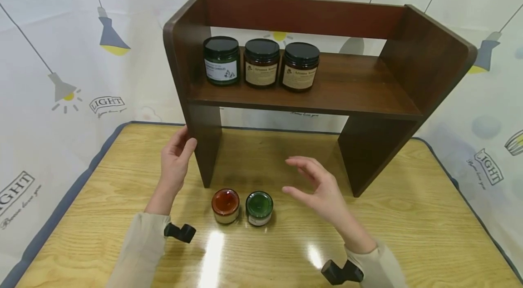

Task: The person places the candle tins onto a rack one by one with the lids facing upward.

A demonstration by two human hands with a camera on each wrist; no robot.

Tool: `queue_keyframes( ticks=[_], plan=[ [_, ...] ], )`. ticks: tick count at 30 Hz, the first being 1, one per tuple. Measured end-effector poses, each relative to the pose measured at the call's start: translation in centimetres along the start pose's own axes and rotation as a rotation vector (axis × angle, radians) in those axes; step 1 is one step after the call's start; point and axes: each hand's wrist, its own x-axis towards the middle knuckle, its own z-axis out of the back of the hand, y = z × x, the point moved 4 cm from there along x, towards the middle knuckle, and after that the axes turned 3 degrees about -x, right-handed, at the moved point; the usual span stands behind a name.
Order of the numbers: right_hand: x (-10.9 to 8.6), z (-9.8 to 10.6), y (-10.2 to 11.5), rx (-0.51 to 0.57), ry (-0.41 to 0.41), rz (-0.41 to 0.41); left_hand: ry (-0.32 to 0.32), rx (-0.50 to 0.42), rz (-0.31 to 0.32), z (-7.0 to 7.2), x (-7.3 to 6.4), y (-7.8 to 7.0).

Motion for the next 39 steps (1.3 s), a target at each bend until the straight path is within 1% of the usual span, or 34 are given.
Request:
queue_keyframes(
  ticks=[4, 7, 11, 16, 22, 28, 33, 39],
  plan=[
    [-0.5, -0.7, -0.8, -0.021, 0.021, -0.006, -0.001, -0.002, -0.001, 0.0, 0.0, 0.0],
    [-1.0, -1.2, -1.5, -0.036, 0.037, -0.034, 0.007, -0.002, -0.006, 0.0, 0.0, 0.0],
    [-1.6, -1.9, -2.5, -0.016, 0.058, -0.084, 0.007, 0.001, 0.0, 0.0, 0.0, 0.0],
    [-2.2, -2.8, -3.4, 0.023, 0.08, -0.111, -0.004, 0.002, 0.014, 0.0, 0.0, 0.1],
    [-2.8, -3.6, -4.2, 0.039, 0.094, -0.16, 0.0, 0.001, 0.014, 0.0, -0.1, 0.0],
    [-3.2, -4.3, -5.3, 0.066, 0.116, -0.234, 0.0, 0.004, 0.008, 0.0, 0.0, 0.0],
    [-3.5, -5.0, -6.2, 0.094, 0.16, -0.296, -0.005, 0.006, 0.008, 0.0, 0.0, 0.0],
    [-3.8, -5.8, -7.1, 0.1, 0.2, -0.29, -0.003, -0.003, 0.01, -0.1, 0.0, 0.0]
  ],
)
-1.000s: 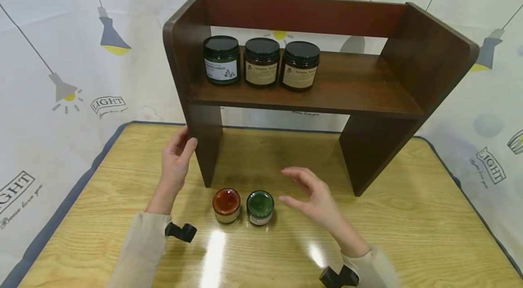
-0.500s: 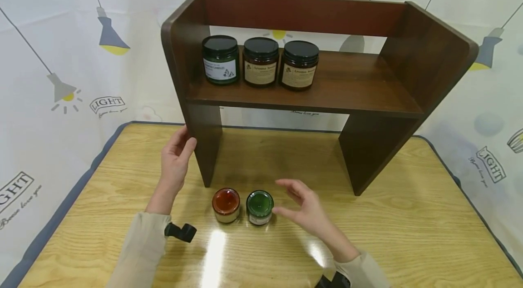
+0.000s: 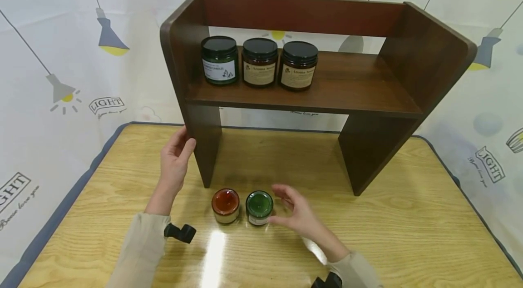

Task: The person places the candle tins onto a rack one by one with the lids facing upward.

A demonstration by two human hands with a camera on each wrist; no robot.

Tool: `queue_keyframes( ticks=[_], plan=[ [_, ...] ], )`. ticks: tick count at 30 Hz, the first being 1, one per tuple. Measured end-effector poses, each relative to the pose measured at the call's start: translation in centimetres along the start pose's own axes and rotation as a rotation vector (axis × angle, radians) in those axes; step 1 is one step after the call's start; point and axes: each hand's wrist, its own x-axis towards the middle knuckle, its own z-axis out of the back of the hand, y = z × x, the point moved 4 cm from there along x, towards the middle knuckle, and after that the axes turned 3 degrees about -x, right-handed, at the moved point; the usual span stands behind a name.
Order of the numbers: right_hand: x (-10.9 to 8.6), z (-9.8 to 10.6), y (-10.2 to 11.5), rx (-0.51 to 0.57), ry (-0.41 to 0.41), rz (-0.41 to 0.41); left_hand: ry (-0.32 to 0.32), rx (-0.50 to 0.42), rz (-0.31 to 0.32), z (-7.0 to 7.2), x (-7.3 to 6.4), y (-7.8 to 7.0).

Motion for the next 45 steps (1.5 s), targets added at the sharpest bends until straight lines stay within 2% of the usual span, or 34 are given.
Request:
queue_keyframes(
  ticks=[6, 11, 13, 21, 28, 41, 45],
  plan=[
    [0.1, -0.7, -0.8, 0.059, 0.041, 0.004, -0.003, -0.001, -0.001, 0.0, 0.0, 0.0],
    [0.0, -1.3, -0.9, 0.03, 0.053, 0.103, -0.002, -0.004, -0.003, 0.0, 0.0, 0.0],
    [0.0, -1.5, -1.0, 0.034, 0.055, 0.117, -0.003, -0.002, -0.002, 0.0, 0.0, 0.0],
    [0.2, -2.3, -1.9, 0.061, 0.068, -0.007, -0.005, 0.0, 0.012, -0.1, -0.1, -0.1],
    [0.5, -2.5, -2.2, 0.058, 0.053, -0.013, 0.002, -0.001, -0.003, -0.1, 0.0, -0.1],
    [0.8, -2.8, -2.3, -0.095, 0.027, 0.009, -0.003, 0.009, -0.004, 0.0, 0.0, -0.1],
    [0.9, -2.7, -2.4, -0.111, 0.016, 0.014, 0.001, 0.0, -0.008, 0.0, 0.0, 0.0]
  ],
)
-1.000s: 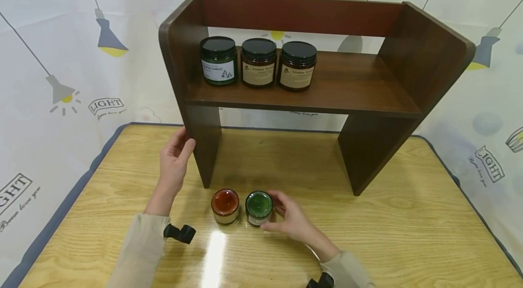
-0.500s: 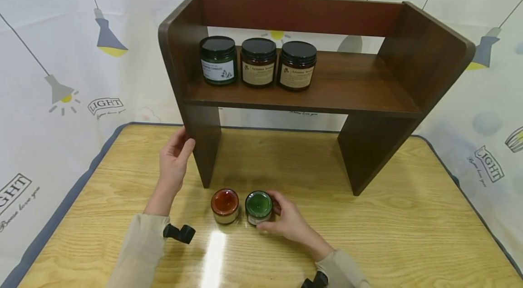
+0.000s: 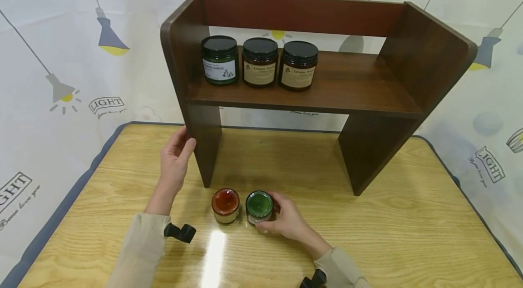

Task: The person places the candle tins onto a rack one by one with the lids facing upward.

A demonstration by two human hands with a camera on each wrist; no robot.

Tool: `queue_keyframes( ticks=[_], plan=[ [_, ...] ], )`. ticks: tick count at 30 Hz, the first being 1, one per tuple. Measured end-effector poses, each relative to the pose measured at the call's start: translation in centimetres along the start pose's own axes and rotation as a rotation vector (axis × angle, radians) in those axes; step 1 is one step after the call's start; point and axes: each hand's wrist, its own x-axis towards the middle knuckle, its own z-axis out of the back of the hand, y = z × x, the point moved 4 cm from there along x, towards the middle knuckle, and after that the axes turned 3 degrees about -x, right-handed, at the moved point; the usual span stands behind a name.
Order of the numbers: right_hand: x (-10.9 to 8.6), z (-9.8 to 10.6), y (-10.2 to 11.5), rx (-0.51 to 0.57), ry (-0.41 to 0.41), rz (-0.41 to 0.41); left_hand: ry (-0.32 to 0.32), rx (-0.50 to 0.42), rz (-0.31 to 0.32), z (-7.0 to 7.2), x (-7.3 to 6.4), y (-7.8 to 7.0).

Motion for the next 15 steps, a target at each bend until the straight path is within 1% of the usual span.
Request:
queue_keyframes(
  ticks=[10, 15],
  plan=[
    [-0.04, 0.21, -0.12, 0.008, -0.014, -0.016, 0.005, 0.002, 0.004, 0.05, -0.01, 0.01],
    [-0.33, 0.66, -0.05, -0.015, -0.026, -0.018, 0.006, 0.003, 0.004, 0.05, -0.02, -0.03]
  ],
)
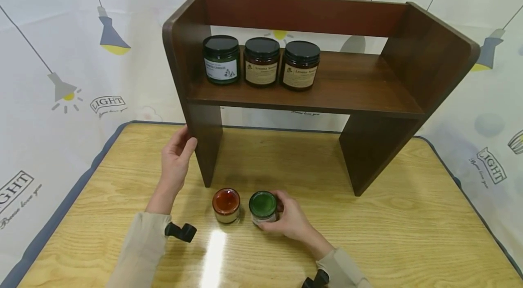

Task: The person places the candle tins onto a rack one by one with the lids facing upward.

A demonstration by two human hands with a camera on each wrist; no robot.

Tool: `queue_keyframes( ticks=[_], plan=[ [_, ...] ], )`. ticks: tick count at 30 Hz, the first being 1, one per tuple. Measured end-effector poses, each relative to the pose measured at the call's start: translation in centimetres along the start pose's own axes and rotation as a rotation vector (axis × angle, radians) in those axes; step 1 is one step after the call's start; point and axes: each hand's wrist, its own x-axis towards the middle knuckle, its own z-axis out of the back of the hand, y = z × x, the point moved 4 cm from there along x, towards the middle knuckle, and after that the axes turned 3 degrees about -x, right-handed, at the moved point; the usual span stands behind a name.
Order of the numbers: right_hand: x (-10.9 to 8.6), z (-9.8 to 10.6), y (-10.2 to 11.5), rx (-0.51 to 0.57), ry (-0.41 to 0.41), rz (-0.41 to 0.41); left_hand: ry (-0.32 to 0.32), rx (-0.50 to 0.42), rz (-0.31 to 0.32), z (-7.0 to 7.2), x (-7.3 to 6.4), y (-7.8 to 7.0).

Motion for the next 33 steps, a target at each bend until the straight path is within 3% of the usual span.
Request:
queue_keyframes(
  ticks=[10, 21, 33],
  plan=[
    [-0.4, 1.4, 1.2, -0.032, -0.057, 0.053, 0.001, -0.017, -0.003, 0.0, 0.0, 0.1],
    [-0.7, 2.5, 3.0, -0.023, -0.069, 0.049, -0.012, -0.001, -0.003, 0.0, 0.0, 0.0],
    [-1.0, 4.6, 5.0, -0.012, -0.16, 0.181, -0.012, 0.009, -0.001, -0.1, 0.0, -0.1]
  ],
)
